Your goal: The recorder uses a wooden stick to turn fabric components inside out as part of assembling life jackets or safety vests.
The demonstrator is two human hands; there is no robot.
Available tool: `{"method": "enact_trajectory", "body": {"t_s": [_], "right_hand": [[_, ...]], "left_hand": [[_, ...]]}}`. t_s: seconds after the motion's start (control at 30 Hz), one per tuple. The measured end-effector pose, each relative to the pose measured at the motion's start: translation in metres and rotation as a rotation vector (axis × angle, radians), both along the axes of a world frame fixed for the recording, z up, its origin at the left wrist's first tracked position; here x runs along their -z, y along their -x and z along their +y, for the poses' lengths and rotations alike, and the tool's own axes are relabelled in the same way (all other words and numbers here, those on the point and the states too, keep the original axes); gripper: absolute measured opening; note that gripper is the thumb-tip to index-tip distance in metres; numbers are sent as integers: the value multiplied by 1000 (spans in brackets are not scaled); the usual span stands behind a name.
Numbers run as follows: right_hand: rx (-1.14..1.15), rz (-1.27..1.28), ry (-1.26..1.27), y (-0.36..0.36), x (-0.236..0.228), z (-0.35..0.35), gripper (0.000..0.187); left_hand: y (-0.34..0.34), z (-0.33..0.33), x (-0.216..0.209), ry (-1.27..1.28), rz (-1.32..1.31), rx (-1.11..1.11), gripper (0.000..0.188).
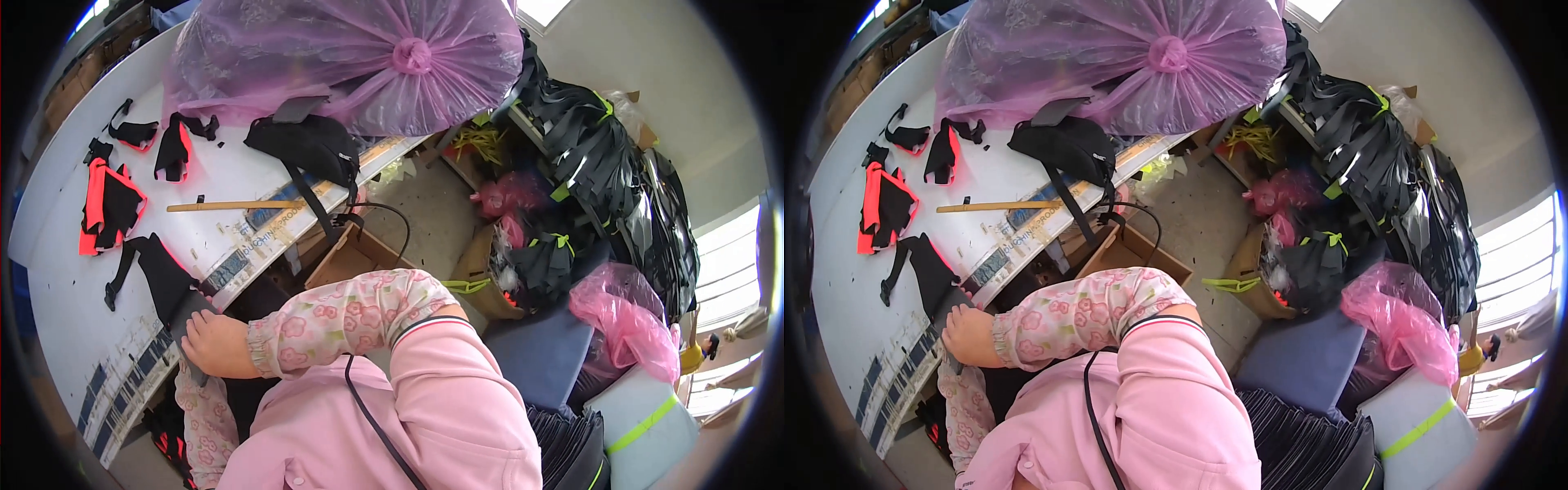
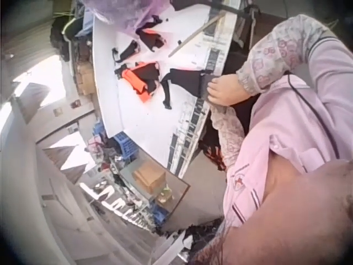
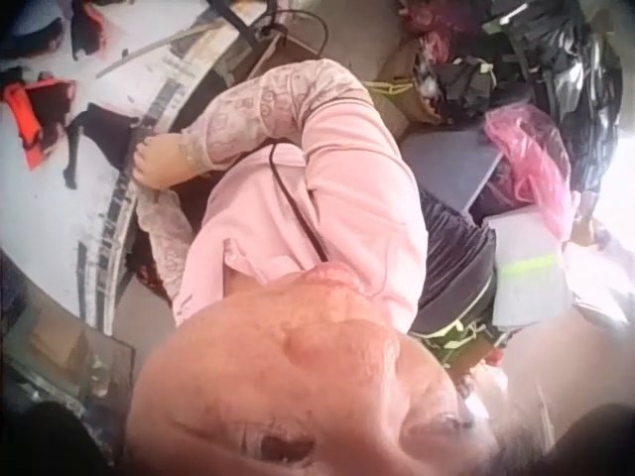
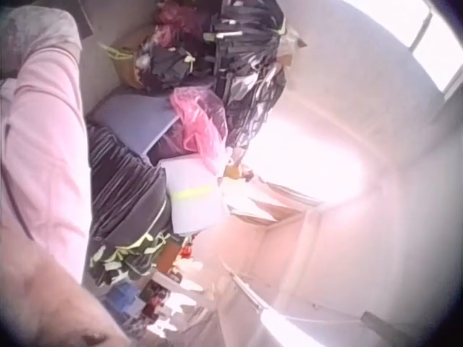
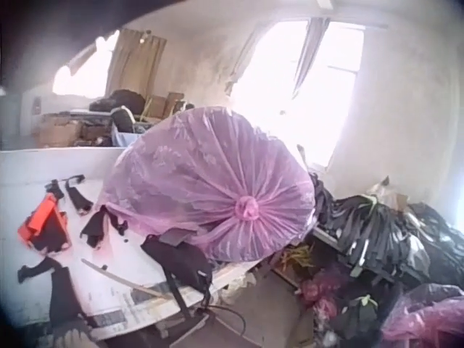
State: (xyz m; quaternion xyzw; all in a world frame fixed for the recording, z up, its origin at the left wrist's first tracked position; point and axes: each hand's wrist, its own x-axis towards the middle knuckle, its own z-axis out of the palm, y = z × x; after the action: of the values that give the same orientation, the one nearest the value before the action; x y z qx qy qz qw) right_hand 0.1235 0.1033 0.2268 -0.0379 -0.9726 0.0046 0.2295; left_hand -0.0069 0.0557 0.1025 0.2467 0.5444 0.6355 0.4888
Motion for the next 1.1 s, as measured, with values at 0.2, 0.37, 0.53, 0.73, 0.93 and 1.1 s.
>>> {"method": "enact_trajectory", "body": {"t_s": [0.2, 0.37, 0.53, 0.73, 0.93, 1.1], "right_hand": [[-84, 3, 32, 9, 26, 20, 25], [-229, 116, 136, 10, 20, 37, 34], [-226, -17, 200, 4, 2, 29, 41], [-269, -65, 54, 15, -6, 29, 38], [-237, -31, 75, 23, 18, 35, 38], [-260, -8, 109, 29, 36, 46, 37]], "left_hand": [[3, -2, 7, 30, 53, 31, 29], [4, -12, -6, 32, 141, 34, 29], [10, -37, -16, -99, 355, 30, 29], [7, -24, -7, -221, -191, -24, 31], [-8, -27, 3, -219, -172, -65, 31], [-18, -24, -2, -198, -20, -96, 30]]}}
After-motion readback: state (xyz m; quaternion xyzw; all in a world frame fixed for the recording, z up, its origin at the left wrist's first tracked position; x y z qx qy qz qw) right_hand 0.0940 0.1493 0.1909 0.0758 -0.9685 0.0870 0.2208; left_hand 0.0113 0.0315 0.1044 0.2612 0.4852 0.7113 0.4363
